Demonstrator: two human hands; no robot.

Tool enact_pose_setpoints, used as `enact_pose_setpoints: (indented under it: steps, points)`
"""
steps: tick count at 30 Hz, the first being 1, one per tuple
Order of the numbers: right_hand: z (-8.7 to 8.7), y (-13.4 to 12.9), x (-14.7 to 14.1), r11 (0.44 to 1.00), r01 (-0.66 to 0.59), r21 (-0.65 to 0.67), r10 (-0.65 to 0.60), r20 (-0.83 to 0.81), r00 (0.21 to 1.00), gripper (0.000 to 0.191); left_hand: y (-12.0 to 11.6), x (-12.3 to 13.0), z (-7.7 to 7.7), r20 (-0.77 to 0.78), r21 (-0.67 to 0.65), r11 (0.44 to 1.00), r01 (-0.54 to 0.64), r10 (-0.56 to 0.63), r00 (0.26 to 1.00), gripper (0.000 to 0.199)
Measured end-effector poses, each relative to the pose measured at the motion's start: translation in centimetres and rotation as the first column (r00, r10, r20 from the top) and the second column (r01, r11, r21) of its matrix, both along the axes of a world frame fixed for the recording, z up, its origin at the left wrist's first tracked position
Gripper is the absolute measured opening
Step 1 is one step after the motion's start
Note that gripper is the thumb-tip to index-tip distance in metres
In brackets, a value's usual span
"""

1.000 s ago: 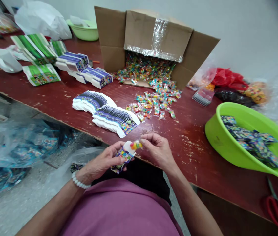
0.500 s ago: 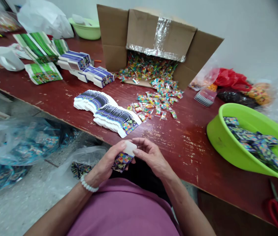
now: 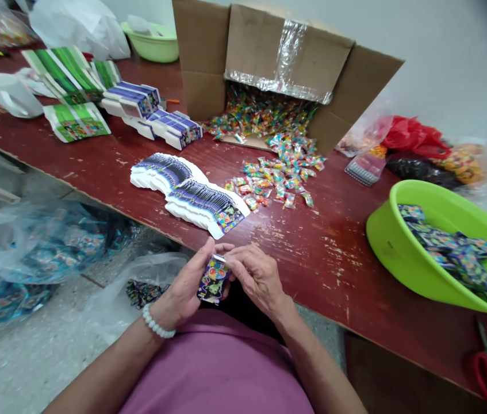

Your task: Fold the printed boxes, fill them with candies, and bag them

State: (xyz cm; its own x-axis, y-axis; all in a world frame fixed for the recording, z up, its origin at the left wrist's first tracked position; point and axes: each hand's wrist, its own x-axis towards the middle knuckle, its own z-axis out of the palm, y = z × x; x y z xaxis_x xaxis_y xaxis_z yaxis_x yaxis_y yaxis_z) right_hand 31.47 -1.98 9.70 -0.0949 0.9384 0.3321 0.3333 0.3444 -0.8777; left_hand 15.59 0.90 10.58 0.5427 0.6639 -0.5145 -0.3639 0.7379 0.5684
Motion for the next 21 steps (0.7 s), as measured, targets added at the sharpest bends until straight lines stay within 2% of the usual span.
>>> enact_pose_setpoints:
  steps: [4,9,11,13,16,19,21]
  points:
    - [0.0,0.0,-0.4,0.977,0.042,-0.208,-0.068,-0.121,0.99,0.01,-0.4,0.3,-0.2,-0.145,0.111,0.993,-0.028,0.044,0.988,0.053]
    - [0.2,0.7,-0.6,0.905,-0.136,-0.403,-0.06,-0.437,0.897,0.015,-0.7,0.4,-0.5,-0.17,0.144,0.989,0.038,-0.013,0.985,0.071]
    - [0.4,0.7,-0.4,0.922,-0.107,-0.372,-0.063,-0.418,0.906,0.013,-0.7,0.4,-0.5,-0.182,0.117,0.993,0.017,0.005,0.983,0.061]
    - [0.4,0.4,-0.3,0.964,-0.062,-0.259,-0.022,-0.311,0.95,0.009,-0.5,0.3,-0.5,-0.169,0.062,0.998,-0.03,0.04,0.985,0.044]
    - [0.1,-0.4,-0.5,0.986,-0.091,-0.137,0.062,-0.203,0.977,0.011,-0.1,0.1,-0.6,-0.108,-0.024,0.998,-0.06,0.057,0.992,0.023]
    - [-0.7,-0.8,-1.0,0.984,-0.128,-0.128,0.102,-0.191,0.976,0.014,0.2,-0.3,-0.7,-0.065,-0.022,0.998,-0.057,0.056,0.996,0.027]
    - [-1.3,-0.2,-1.0,0.982,-0.115,-0.153,0.09,-0.167,0.982,0.016,0.2,-0.9,-0.9,-0.113,0.061,0.996,-0.067,0.074,0.991,0.037]
